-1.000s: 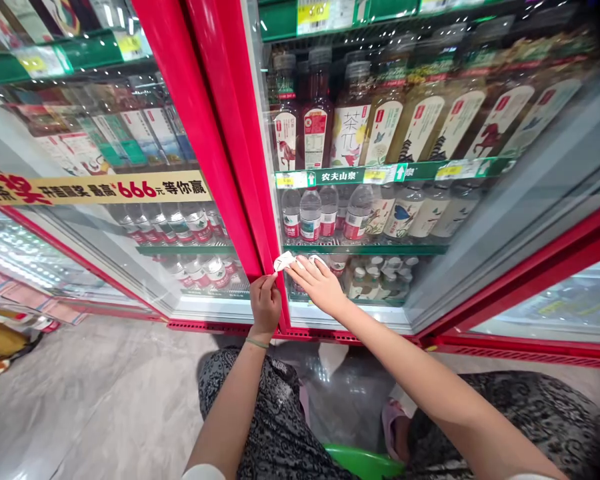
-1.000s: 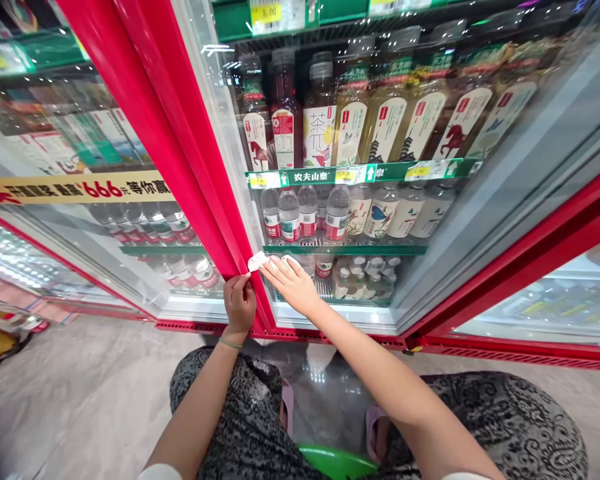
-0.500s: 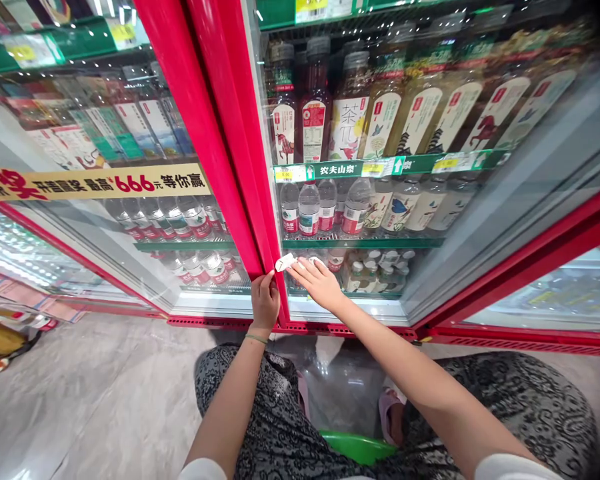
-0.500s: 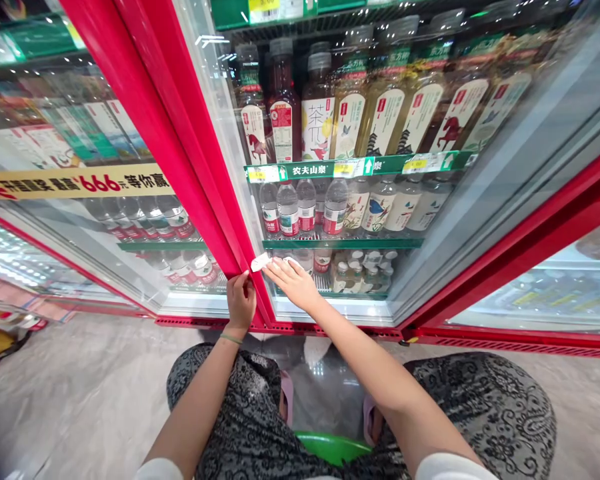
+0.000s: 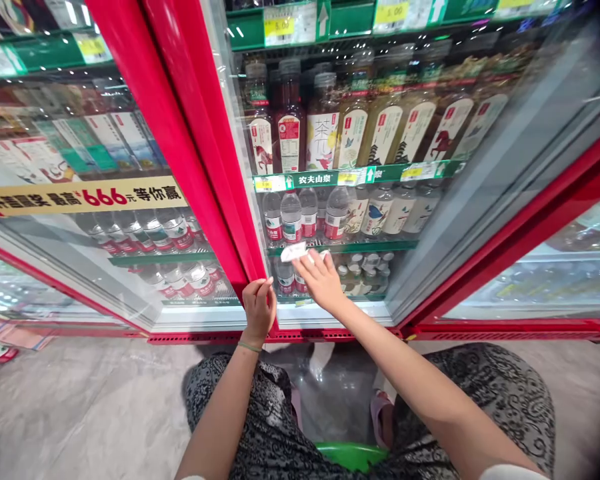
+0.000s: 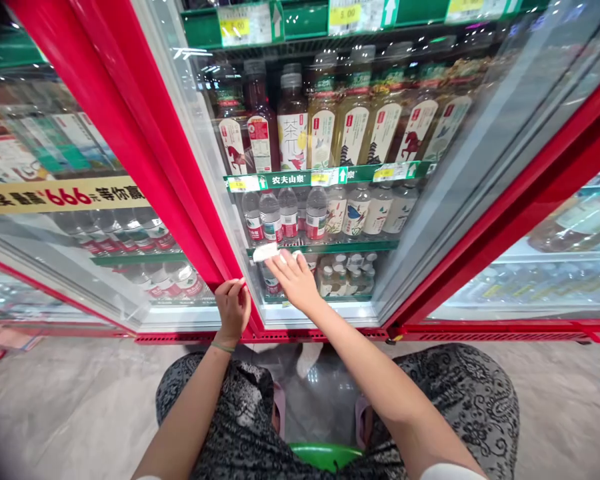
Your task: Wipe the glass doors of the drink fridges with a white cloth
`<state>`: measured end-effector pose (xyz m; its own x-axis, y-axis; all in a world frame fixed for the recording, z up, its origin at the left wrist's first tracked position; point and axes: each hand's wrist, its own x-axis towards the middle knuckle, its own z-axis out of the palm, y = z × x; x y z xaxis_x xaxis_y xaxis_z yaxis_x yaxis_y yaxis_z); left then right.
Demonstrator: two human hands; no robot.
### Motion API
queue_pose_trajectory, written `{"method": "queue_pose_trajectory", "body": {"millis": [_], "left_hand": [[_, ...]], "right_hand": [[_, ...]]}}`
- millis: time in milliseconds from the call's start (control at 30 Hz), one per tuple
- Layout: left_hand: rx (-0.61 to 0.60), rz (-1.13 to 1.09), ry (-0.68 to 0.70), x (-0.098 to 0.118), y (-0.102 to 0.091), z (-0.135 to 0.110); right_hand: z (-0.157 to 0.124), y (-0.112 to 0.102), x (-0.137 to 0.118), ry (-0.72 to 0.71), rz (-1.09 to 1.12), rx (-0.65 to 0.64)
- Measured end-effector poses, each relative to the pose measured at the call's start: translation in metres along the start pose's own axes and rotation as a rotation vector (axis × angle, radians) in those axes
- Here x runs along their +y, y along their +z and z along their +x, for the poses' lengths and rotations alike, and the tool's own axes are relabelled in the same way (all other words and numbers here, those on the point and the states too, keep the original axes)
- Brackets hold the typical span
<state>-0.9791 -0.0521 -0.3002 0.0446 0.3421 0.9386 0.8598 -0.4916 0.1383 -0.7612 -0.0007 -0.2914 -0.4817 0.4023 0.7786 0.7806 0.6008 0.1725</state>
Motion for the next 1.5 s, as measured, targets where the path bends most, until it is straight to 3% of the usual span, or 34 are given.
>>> {"method": "queue_pose_trajectory", "body": {"millis": [67,133,333,400,533,600,833,1067,1133,1333,1500], "left_hand": [[-0.009,0.024,0.057,0.003,0.000,0.002],[-0.062,0.021,0.141,0.006,0.000,0.002],[-0.230,0.045,0.314,0.015,0.008,-0.001],[-0.247,0.061,0.311,0.020,0.016,0.002],[-0.228,0.125,0.231,0.035,0.031,0.016],[-0.229,0.141,0.196,0.044,0.036,0.025],[-0.255,0.122,0.129,0.082,0.056,0.049],[-0.320,0.114,0.052,0.099,0.068,0.038],[-0.303,0.124,0.078,0.103,0.072,0.035],[-0.222,0.152,0.110,0.115,0.085,0.031],[-0.225,0.141,0.092,0.113,0.087,0.029]], "right_hand": [[-0.027,0.004,0.006,-0.154,0.019,-0.074],[-0.045,0.002,0.014,-0.211,0.022,-0.121],[-0.017,-0.028,0.044,0.121,-0.043,0.037],[-0.024,-0.029,0.047,0.141,-0.045,0.051],[-0.076,-0.020,0.050,-0.023,-0.052,-0.040],[-0.089,-0.021,0.057,-0.063,-0.067,-0.071],[-0.052,-0.047,0.093,0.067,-0.093,0.024],[-0.131,-0.039,0.104,0.018,-0.067,-0.123],[-0.131,-0.046,0.115,-0.002,-0.077,-0.118],[-0.094,-0.065,0.151,0.021,-0.119,0.011],[-0.125,-0.057,0.156,-0.164,-0.114,0.016]]}}
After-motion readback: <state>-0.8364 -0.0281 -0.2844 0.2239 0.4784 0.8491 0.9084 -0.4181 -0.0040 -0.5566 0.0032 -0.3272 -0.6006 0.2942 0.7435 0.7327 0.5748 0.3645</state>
